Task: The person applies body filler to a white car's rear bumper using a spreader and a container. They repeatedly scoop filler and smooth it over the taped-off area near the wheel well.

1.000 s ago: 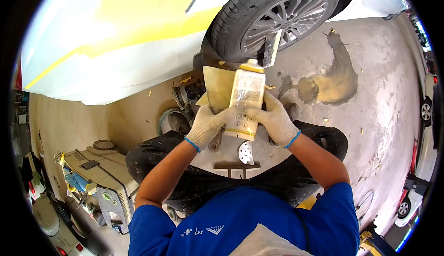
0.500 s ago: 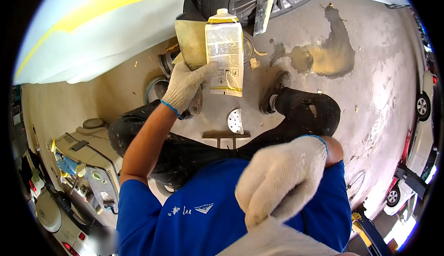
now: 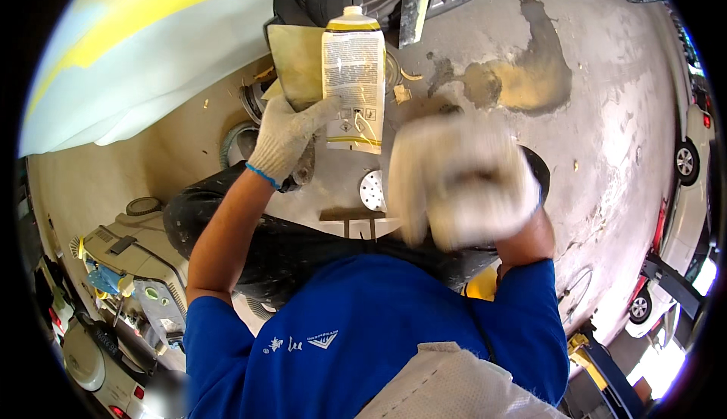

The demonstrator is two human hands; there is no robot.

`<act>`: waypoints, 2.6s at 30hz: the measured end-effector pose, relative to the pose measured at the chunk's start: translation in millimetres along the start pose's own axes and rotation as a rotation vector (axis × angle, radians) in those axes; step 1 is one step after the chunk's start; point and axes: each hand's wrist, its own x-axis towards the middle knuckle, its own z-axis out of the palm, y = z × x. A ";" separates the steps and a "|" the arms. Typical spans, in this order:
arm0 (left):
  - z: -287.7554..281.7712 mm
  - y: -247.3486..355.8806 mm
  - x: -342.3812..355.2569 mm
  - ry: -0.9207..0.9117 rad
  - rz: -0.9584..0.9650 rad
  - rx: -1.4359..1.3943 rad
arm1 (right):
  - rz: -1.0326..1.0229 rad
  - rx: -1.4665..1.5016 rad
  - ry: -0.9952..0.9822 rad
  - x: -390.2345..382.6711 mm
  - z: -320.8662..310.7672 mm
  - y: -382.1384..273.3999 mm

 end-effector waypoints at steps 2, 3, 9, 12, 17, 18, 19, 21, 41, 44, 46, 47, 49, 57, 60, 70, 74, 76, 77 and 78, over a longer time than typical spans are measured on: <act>3.4 10.0 -2.3 -0.007 -0.003 -0.002 | 0.183 -0.644 0.330 11.8 -19.2 5.4; 7.0 18.9 -3.2 -0.016 -0.012 -0.008 | 0.132 -0.770 0.469 10.2 -36.9 32.6; 13.4 30.0 -9.4 0.029 0.079 -0.086 | 0.633 -0.588 0.195 2.4 -46.5 83.7; 16.0 35.7 -15.5 0.067 0.089 -0.045 | 0.769 -0.350 0.177 4.7 -21.8 85.7; 10.2 46.2 -29.4 0.017 0.051 -0.015 | 0.519 -0.381 0.275 6.7 -28.4 109.6; 12.5 49.7 -30.8 0.001 0.085 0.022 | 0.531 -0.415 0.299 7.1 -28.7 104.0; 20.0 52.5 -30.1 0.036 0.126 0.056 | 0.549 -0.447 0.331 6.3 -26.8 94.7; 22.8 57.7 -30.0 0.071 0.170 0.145 | 0.532 -0.467 0.389 3.4 -25.6 97.7; 18.9 32.0 -9.9 0.018 0.134 0.104 | 0.162 -0.062 0.555 8.9 -54.8 112.3; 24.8 32.6 -9.5 -0.064 0.161 0.047 | 0.302 -0.044 0.461 11.2 -54.0 111.0; 25.6 31.8 -8.4 -0.081 0.160 0.092 | 0.286 -0.248 0.462 10.2 -48.2 105.9; 25.9 30.4 -8.0 -0.091 0.159 0.114 | 0.268 -0.353 0.461 10.5 -46.9 103.8; 27.3 26.8 -5.5 -0.028 0.162 0.087 | 0.227 -0.450 0.489 10.3 -43.6 100.8; 33.1 36.6 -15.2 0.031 0.079 -0.175 | 0.342 -0.279 0.348 7.3 -30.5 79.4; 37.9 41.6 -17.4 0.026 0.140 -0.025 | 0.383 -0.266 0.250 5.6 -37.3 81.1; 31.8 45.6 -23.6 -0.100 0.264 0.084 | 0.380 -0.348 0.266 6.1 -34.1 98.7; 23.4 46.4 -18.5 -0.119 0.260 0.138 | 0.352 -0.252 0.294 6.4 -37.1 102.9; 23.0 49.8 -23.0 -0.126 0.253 0.146 | 0.369 -0.311 0.273 6.7 -38.7 101.2; 22.2 51.0 -24.4 -0.127 0.249 0.151 | 0.402 -0.377 0.252 7.0 -36.6 96.9; 20.2 49.5 -23.5 -0.114 0.239 0.174 | 0.381 -0.437 0.237 8.0 -37.2 102.0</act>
